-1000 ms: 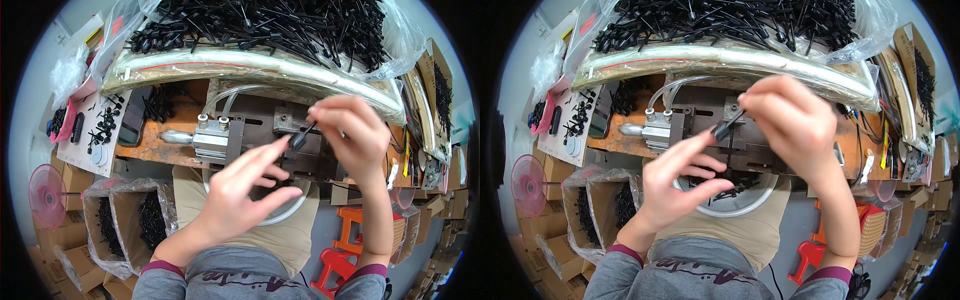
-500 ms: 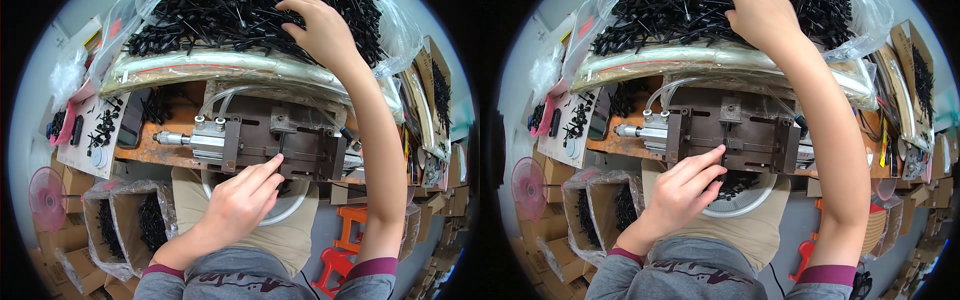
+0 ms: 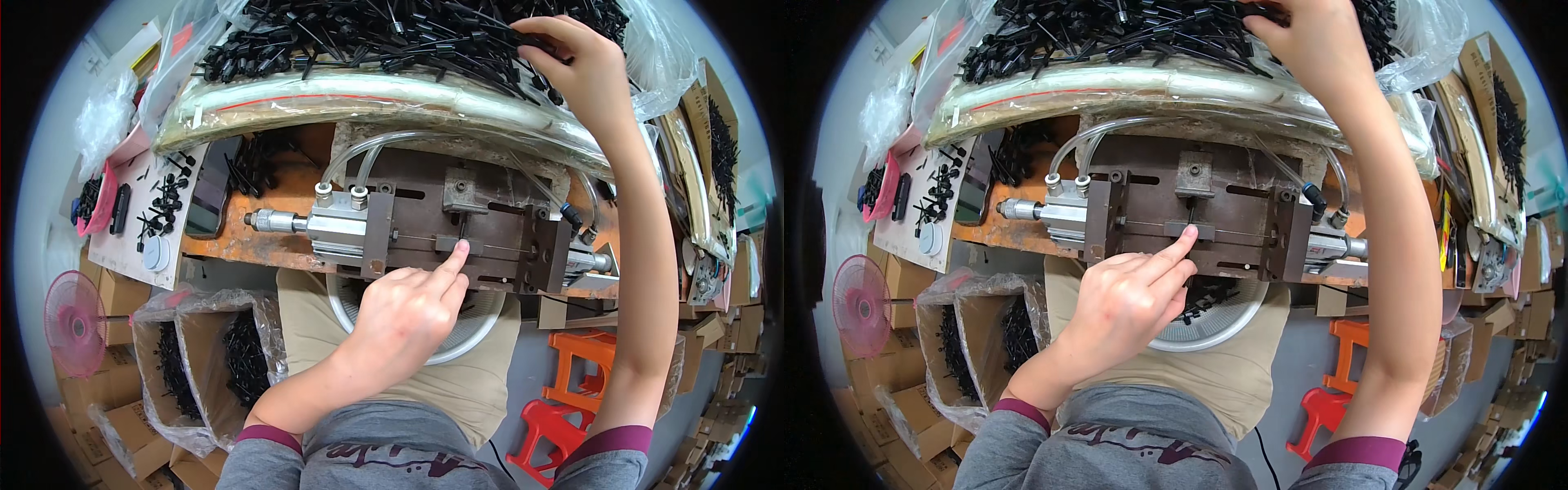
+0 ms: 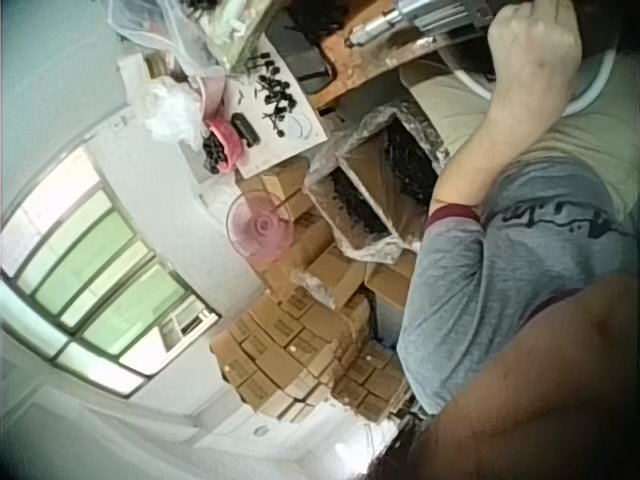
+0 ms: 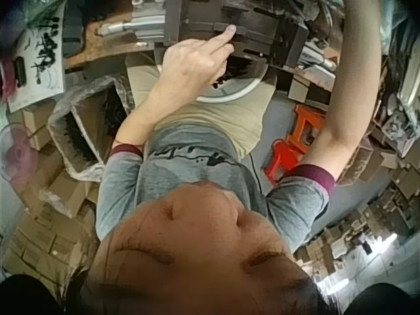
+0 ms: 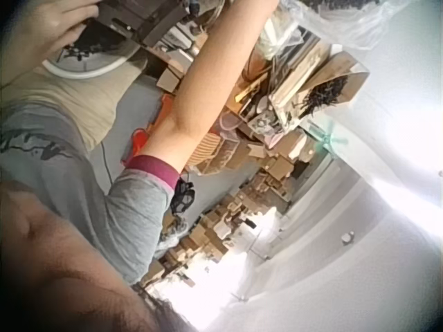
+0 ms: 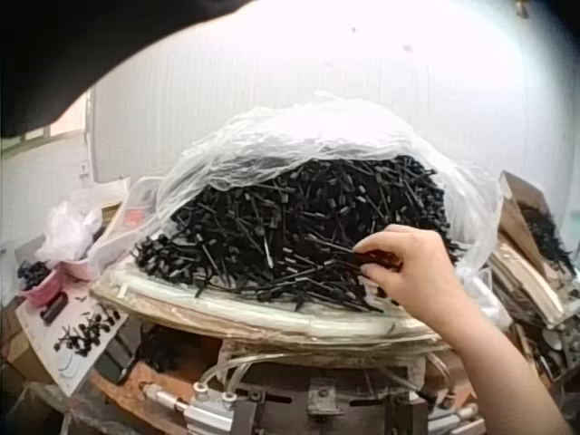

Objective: Manually assembling small plastic parts using a benchtop press machine.

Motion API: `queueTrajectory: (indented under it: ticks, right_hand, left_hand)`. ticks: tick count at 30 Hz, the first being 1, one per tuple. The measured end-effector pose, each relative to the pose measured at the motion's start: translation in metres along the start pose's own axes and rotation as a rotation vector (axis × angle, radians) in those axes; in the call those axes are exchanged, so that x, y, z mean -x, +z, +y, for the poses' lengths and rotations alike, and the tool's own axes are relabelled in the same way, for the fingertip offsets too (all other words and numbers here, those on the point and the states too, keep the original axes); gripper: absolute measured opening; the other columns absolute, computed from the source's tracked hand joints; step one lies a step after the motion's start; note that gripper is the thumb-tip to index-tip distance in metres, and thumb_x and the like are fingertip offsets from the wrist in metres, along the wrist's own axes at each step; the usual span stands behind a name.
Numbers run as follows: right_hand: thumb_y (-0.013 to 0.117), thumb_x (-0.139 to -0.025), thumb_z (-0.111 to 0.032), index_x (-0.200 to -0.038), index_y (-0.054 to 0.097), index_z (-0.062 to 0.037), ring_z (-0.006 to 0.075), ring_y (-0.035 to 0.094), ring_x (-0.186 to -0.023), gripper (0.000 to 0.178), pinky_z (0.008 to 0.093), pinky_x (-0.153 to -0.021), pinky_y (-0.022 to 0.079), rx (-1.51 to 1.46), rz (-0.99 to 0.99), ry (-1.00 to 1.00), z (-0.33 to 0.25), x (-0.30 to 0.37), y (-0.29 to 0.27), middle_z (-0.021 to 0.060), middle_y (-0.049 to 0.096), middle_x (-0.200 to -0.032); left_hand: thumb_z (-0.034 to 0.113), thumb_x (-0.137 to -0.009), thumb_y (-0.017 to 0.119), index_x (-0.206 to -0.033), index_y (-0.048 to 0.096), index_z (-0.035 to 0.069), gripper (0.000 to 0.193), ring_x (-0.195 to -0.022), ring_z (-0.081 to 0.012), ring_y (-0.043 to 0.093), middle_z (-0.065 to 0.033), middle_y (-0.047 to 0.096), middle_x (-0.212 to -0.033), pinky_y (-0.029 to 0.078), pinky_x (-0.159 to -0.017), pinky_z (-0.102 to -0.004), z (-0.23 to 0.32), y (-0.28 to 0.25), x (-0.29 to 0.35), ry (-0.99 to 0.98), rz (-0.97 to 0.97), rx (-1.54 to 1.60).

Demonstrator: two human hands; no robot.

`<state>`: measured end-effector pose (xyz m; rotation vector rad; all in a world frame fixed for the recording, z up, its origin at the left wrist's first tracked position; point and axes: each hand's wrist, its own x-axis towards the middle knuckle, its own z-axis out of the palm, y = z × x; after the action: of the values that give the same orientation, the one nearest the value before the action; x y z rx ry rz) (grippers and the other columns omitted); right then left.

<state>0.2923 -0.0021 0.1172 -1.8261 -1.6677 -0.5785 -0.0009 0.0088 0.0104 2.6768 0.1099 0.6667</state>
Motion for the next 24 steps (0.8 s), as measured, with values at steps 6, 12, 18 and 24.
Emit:
queueTrajectory:
  ticks: [6,12,18,24]
  right_hand:
    - [0.075,-0.085,-0.013,-0.116,0.073,-0.0061,0.0109,0.066,-0.095,0.032,0.0278,-0.089,0.051,-0.374,-0.039,0.508,0.015,0.023,-0.023,0.0045,0.073,-0.101]
    - [0.073,-0.087,-0.011,-0.12,0.067,0.004,0.0165,0.069,-0.091,0.036,0.0279,-0.085,0.055,-0.842,0.094,0.67,0.024,0.039,-0.033,0.0125,0.072,-0.102]
    - [0.071,-0.089,-0.01,-0.121,0.063,0.0109,0.0151,0.07,-0.088,0.039,0.0232,-0.08,0.057,-0.925,0.151,0.748,0.038,0.044,-0.038,0.0131,0.072,-0.099]
    - [0.072,-0.089,-0.011,-0.121,0.065,0.007,0.0135,0.071,-0.078,0.037,0.0222,-0.078,0.056,-0.689,0.105,0.756,0.038,0.039,-0.039,0.0102,0.072,-0.092]
  left_hand:
    - [0.005,-0.068,0.074,-0.091,0.068,0.002,0.024,-0.057,-0.0225,0.063,-0.016,0.066,-0.125,0.053,-0.058,-0.031,0.003,0.001,-0.001,-0.03,-0.032,-0.029]
    - [0.006,-0.07,0.074,-0.093,0.069,0.002,0.024,-0.058,-0.0226,0.064,-0.0152,0.065,-0.127,0.053,-0.057,-0.0313,0.001,0.0,0.0,-0.027,-0.032,-0.013]
    - [0.013,-0.075,0.078,-0.105,0.071,0.004,0.032,-0.068,-0.0214,0.069,-0.0125,0.066,-0.126,0.055,-0.061,-0.0284,0.007,-0.008,-0.001,-0.058,-0.005,0.048]
    - [0.013,-0.073,0.083,-0.11,0.072,0.005,0.04,-0.071,-0.0184,0.07,-0.0115,0.069,-0.119,0.056,-0.063,-0.0262,0.013,-0.021,-0.006,-0.033,0.189,0.19]
